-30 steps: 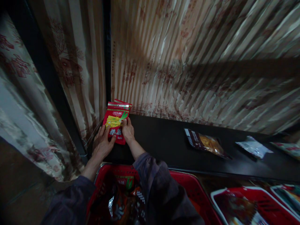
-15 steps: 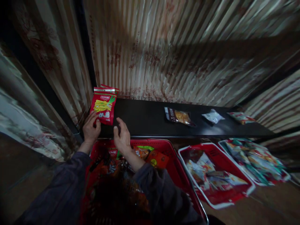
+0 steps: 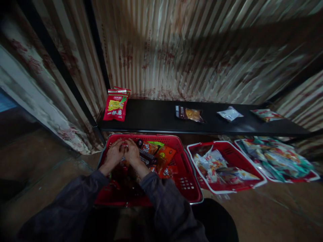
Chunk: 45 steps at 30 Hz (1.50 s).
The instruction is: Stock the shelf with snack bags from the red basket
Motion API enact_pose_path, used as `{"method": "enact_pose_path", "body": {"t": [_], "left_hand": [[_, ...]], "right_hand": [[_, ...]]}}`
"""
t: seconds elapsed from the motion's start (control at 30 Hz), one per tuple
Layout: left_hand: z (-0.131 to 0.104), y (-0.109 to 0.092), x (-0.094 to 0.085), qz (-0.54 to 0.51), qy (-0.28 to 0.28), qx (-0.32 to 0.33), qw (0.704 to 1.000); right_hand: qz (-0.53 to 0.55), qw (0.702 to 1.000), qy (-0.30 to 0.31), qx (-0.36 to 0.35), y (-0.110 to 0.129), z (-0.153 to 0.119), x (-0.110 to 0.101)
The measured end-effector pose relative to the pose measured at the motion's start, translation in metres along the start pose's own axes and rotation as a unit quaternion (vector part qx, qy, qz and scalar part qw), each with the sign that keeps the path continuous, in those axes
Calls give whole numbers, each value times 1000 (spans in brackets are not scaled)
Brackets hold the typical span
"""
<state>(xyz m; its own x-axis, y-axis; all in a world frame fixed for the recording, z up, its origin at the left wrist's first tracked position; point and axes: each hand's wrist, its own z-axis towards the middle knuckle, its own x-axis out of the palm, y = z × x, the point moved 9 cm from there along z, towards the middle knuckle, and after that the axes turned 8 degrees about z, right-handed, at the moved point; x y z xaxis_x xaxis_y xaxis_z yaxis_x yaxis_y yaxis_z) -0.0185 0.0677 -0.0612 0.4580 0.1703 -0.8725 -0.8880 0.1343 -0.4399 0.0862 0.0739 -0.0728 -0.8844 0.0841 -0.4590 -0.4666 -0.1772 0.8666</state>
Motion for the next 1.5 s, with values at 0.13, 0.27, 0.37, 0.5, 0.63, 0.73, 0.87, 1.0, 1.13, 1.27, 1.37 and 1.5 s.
{"method": "enact_pose_path", "body": {"t": [0.13, 0.27, 0.37, 0.5, 0.63, 0.73, 0.87, 1.0, 1.13, 1.27, 1.37, 1.5], "left_hand": [[-12, 8, -8, -52, 15, -30, 998], [-6, -9, -16, -117, 38, -35, 992], [4, -24, -23, -122, 40, -27, 991], [7, -13, -13, -79, 56, -45, 994], [-10, 14, 17, -46, 65, -70, 994], [-23, 26, 35, -9, 65, -68, 995], [-23, 41, 41, 66, 75, -87, 991], [-14, 54, 42, 64, 123, -97, 986], [-12, 50, 43, 20, 155, -80, 984], [-21, 34, 51, -45, 201, -54, 977], [-30, 19, 57, -106, 243, -15, 964], [-34, 27, 61, -203, 246, -69, 945]], "right_hand": [[21, 999, -32, -2, 4, -11, -7], [31, 998, -48, 7, 9, -8, -22], [44, 997, -66, 14, 8, 1, -39], [57, 995, -71, 45, -13, 5, -49], [39, 993, -54, 93, -52, -13, -28], [32, 991, -36, 123, -76, -36, -5], [20, 991, -13, 132, -87, -50, 12], [11, 992, 9, 128, -85, -47, 14], [19, 992, 31, 119, -79, -46, 10], [51, 991, 35, 115, -75, -38, 3], [92, 987, 20, 129, -78, -27, -3], [177, 972, -7, 152, -85, -14, -2]]}}
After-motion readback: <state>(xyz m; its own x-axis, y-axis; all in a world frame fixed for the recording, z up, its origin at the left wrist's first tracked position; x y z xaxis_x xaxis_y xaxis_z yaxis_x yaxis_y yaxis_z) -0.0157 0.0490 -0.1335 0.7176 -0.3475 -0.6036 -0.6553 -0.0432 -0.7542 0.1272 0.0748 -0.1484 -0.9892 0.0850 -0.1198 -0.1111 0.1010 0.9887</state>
